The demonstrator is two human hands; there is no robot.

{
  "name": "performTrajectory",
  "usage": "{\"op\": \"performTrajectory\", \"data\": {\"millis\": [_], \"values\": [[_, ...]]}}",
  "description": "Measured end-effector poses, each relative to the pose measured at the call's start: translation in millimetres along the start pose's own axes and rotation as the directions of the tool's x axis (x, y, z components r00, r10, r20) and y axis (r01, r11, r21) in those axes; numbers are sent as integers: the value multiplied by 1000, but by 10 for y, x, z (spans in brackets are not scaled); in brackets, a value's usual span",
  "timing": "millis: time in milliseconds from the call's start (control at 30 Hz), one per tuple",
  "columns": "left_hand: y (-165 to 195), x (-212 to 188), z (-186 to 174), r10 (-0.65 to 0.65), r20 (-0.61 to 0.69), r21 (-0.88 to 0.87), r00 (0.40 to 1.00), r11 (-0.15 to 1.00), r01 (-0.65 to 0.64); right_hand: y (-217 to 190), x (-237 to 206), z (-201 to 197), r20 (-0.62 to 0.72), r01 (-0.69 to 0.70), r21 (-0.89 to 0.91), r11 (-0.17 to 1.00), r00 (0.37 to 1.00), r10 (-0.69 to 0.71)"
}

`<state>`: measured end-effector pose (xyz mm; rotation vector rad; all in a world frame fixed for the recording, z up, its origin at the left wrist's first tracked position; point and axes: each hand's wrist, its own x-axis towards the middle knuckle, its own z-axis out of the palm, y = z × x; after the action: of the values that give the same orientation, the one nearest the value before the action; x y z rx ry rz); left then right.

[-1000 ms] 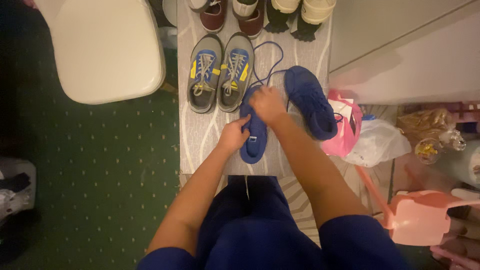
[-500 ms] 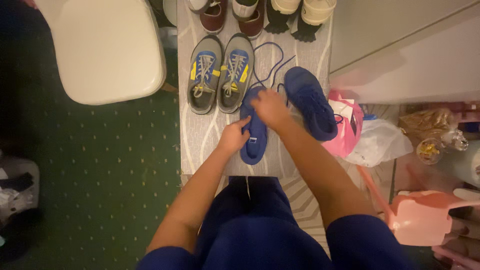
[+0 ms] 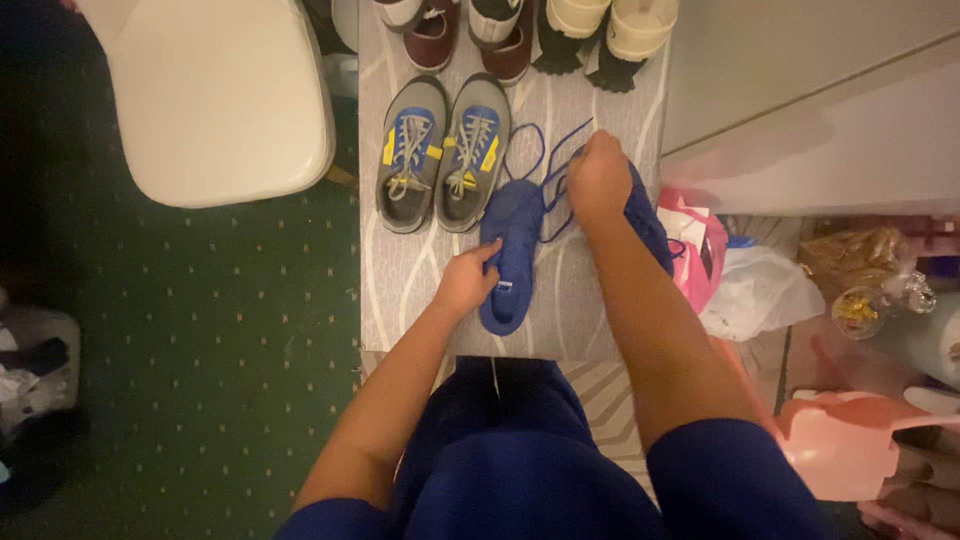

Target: The person stands at a bench with several pairs of shoes and removes the laces from a pair of blue sneakers, pulling the lace fully out of each shoe. They set the removed laces aside and pick up a white sneaker to continue with the next pair.

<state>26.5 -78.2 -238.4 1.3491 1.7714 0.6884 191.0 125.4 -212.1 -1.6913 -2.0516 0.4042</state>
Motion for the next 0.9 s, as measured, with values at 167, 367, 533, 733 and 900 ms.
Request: {"op": "performTrajectory", "data": {"millis": [167,367,533,733,900], "values": [[93,29,-56,-92,60,22,994,996,91,-138,-37,-28,403,499,-14,867,796,-451],[63,68,-10,0,2,26,1000,1000,0,-261,-382,194,448,819,82,568,479,-755],[-12,114,61,-145,65,37,987,989,143,-154,-79,300,533,645,-94,758,676,-509],[19,113,37,-38,-18,46,999,998,39,200,743,-61,-40,50,105,993,998,-46],[67,140,-4,-90,40,42,995,995,89,291,1223,-335,-118,-160,702,694,935,334]]}}
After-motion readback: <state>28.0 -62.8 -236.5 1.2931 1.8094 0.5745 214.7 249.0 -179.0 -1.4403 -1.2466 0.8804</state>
